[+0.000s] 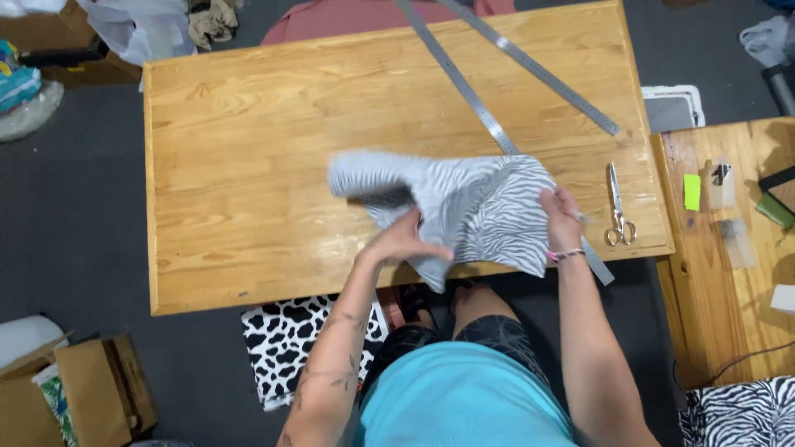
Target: The person measures and marks a piece of zebra-print fabric on a wooden table using a metal ruler and a pencil. They align the ruler along the edges, make marks, and fold the fabric to check alignment.
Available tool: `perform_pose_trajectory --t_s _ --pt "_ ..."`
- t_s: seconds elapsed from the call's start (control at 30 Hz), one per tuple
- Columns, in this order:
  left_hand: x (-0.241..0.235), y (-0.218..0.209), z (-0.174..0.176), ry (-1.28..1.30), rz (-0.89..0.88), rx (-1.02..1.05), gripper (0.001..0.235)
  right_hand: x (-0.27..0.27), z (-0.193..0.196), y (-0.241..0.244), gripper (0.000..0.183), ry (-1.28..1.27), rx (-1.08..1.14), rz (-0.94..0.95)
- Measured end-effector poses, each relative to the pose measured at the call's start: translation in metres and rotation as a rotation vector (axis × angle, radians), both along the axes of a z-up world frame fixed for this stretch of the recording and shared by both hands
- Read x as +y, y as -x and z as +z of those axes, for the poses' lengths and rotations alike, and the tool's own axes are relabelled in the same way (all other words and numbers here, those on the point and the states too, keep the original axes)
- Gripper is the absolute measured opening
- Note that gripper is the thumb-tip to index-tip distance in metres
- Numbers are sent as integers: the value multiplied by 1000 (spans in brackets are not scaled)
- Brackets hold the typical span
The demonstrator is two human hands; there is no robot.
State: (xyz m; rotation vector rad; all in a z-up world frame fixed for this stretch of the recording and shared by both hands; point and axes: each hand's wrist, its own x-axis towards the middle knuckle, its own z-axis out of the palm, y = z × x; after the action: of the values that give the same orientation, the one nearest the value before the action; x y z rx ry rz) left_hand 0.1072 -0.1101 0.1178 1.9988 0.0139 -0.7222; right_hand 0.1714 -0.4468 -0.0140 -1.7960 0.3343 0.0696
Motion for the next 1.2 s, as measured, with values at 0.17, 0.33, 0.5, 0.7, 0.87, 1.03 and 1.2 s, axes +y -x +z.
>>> perform_pose_trajectory --t_s 0.17,0.33,0.5,0.7,0.87,1.03,1.2 --pt "27 3 -29 254 404 -100 102 -24 -4 -39 31 -469 -8 -79" --pt "96 -66 40 69 502 -502 108 50 112 -78 63 -388 -103 -11" --pt "116 -66 137 -555 313 -1414 62 104 200 -81 34 -675 -558 93" --pt "87 -23 141 -734 152 -1493 72 49 146 -65 41 -627 -531 20" --pt "52 -21 3 -701 -73 -474 71 -14 24 -39 62 457 258 28" --pt "41 9 -132 -753 -108 -278 94 -58 -21 -38 50 612 305 25" --pt "42 18 -145 -697 -51 -263 103 -74 -30 -35 40 711 214 56"
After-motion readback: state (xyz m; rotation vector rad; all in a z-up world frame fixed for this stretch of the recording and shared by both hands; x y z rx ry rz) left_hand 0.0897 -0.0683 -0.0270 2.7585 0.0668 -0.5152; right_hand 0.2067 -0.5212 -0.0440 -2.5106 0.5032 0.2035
